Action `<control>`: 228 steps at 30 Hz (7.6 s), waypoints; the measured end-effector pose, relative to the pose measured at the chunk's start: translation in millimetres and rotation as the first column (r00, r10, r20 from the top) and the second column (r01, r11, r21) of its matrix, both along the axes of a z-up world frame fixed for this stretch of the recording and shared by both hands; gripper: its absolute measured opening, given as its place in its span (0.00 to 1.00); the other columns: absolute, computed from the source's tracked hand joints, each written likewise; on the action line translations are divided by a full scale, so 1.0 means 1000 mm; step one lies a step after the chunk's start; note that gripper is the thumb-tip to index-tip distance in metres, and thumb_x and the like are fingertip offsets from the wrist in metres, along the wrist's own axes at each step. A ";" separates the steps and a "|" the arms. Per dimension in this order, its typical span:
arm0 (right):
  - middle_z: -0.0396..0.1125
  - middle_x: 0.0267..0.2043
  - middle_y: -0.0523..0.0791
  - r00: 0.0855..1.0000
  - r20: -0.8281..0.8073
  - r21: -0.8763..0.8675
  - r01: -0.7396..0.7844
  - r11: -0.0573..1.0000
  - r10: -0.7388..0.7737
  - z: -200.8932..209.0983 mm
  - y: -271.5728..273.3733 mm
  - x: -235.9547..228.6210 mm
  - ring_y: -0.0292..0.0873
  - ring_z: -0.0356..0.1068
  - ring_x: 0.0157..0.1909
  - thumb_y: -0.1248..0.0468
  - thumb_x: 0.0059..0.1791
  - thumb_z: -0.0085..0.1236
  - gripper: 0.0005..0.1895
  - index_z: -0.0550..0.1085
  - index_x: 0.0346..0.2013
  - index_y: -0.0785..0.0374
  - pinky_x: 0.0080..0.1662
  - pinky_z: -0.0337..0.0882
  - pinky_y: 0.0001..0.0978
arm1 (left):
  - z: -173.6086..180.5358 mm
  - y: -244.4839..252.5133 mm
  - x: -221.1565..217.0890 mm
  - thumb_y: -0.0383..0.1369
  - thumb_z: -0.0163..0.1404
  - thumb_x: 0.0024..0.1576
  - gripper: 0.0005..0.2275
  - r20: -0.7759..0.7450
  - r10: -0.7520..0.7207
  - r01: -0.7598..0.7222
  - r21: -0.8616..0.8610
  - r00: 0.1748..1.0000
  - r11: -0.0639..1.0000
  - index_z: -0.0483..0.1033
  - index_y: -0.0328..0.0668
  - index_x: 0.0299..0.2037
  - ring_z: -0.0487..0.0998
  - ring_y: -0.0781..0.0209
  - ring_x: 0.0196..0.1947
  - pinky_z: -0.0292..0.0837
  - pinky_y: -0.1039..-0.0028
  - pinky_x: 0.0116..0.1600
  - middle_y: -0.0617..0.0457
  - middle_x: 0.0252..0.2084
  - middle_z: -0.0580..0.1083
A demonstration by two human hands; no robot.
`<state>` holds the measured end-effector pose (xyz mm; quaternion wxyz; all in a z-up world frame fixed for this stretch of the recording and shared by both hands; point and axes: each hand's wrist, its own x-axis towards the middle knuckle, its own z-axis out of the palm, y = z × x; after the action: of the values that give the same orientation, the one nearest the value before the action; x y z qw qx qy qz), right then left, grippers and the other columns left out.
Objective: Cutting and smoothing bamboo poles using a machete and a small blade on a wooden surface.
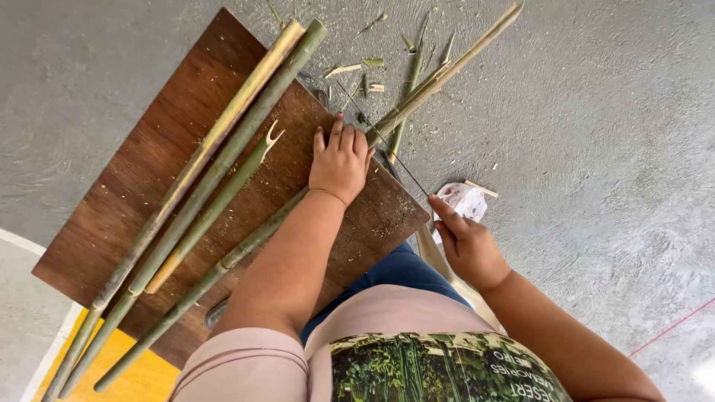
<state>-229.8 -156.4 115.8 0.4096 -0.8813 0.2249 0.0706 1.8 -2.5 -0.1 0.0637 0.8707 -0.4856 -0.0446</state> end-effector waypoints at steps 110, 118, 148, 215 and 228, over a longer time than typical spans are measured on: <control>0.72 0.41 0.50 0.841 0.536 -0.366 0.151 0.918 0.075 -0.088 -0.082 0.160 0.47 0.74 0.40 0.69 0.54 0.63 0.14 0.73 0.53 0.66 0.41 0.75 0.38 | 0.023 0.083 -0.012 0.41 0.60 0.60 0.12 -0.114 0.241 -0.267 -0.390 0.964 0.881 0.79 0.39 0.40 0.76 0.48 0.42 0.75 0.62 0.48 0.49 0.40 0.72; 0.71 0.36 0.44 0.871 0.156 0.321 0.402 0.858 -0.466 -0.072 -0.099 0.163 0.34 0.67 0.33 0.70 0.56 0.59 0.07 0.71 0.47 0.65 0.32 0.68 0.29 | 0.024 0.082 -0.012 0.43 0.60 0.59 0.13 -0.158 0.262 -0.301 -0.332 0.952 0.894 0.80 0.40 0.38 0.76 0.49 0.42 0.75 0.62 0.45 0.50 0.40 0.73; 0.70 0.40 0.47 0.777 0.427 0.426 0.278 0.861 -0.462 -0.006 0.011 0.033 0.49 0.78 0.53 0.83 0.47 0.64 0.20 0.63 0.43 0.67 0.55 0.81 0.42 | 0.022 0.082 -0.018 0.45 0.54 0.61 0.14 -0.085 0.254 -0.268 -0.316 0.963 0.910 0.80 0.42 0.41 0.75 0.47 0.43 0.73 0.58 0.45 0.51 0.42 0.73; 0.72 0.33 0.47 0.878 0.047 -0.018 0.477 0.879 -0.476 0.001 0.002 0.015 0.36 0.71 0.27 0.65 0.51 0.68 0.10 0.75 0.39 0.68 0.29 0.70 0.29 | 0.027 0.083 -0.025 0.36 0.59 0.56 0.13 -0.190 0.258 -0.311 -0.344 0.947 0.886 0.81 0.50 0.51 0.75 0.53 0.47 0.73 0.61 0.52 0.52 0.46 0.73; 0.74 0.33 0.49 0.955 0.057 -0.049 0.294 0.955 -0.291 -0.022 0.041 -0.056 0.43 0.78 0.34 0.64 0.53 0.59 0.22 0.69 0.62 0.61 0.37 0.75 0.35 | 0.026 0.083 -0.019 0.37 0.59 0.57 0.13 -0.215 0.226 -0.296 -0.391 0.950 0.872 0.82 0.45 0.50 0.75 0.52 0.44 0.73 0.61 0.50 0.53 0.44 0.73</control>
<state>-286.1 -115.7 93.3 0.3959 -0.8510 0.3446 -0.0189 -17.0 80.3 25.7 0.2935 0.8877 -0.3548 -0.0016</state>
